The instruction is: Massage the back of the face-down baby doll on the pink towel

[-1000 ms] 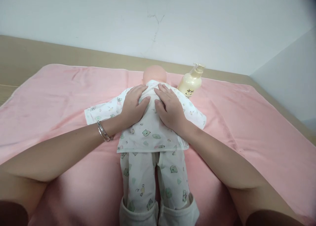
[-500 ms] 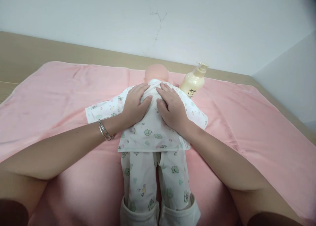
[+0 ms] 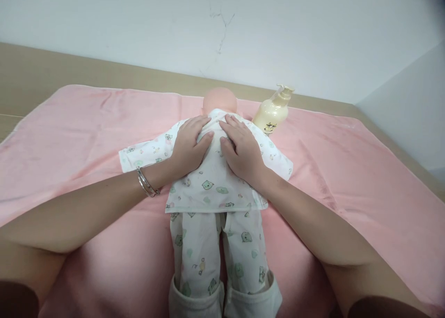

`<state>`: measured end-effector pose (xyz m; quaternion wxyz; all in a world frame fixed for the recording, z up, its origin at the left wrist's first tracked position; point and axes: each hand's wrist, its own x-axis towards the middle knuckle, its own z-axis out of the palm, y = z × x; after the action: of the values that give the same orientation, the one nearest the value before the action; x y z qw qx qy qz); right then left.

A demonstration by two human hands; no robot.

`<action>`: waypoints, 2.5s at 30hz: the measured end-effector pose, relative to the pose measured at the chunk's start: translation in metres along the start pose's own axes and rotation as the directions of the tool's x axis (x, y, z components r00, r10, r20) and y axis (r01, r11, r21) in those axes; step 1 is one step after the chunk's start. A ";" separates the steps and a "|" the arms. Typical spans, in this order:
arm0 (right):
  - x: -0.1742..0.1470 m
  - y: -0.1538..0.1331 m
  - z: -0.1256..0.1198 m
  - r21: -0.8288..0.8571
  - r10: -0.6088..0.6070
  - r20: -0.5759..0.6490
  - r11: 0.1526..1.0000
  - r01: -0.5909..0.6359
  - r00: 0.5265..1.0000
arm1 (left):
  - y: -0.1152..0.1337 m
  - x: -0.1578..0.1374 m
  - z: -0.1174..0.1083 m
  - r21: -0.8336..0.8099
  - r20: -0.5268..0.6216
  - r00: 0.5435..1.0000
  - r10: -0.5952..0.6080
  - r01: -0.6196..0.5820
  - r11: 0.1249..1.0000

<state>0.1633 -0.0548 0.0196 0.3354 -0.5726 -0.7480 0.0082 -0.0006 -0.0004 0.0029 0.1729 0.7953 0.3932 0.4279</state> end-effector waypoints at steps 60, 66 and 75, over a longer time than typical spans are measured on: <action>0.002 0.007 0.000 -0.001 -0.029 0.008 1.000 0.029 1.000 | 0.003 0.000 -0.001 0.023 0.021 1.000 -0.014 0.013 1.000; 0.002 0.009 0.000 -0.004 -0.036 0.016 0.999 0.036 0.999 | 0.004 0.000 -0.001 0.023 0.013 1.000 -0.013 0.013 1.000; 0.002 0.009 -0.001 -0.026 -0.037 0.018 0.999 0.038 0.999 | 0.004 -0.001 -0.002 0.003 0.028 1.000 0.002 -0.002 1.000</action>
<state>0.1713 -0.0504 0.0177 0.3215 -0.5627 -0.7616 -0.0029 -0.0010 -0.0038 0.0058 0.1766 0.8020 0.3905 0.4161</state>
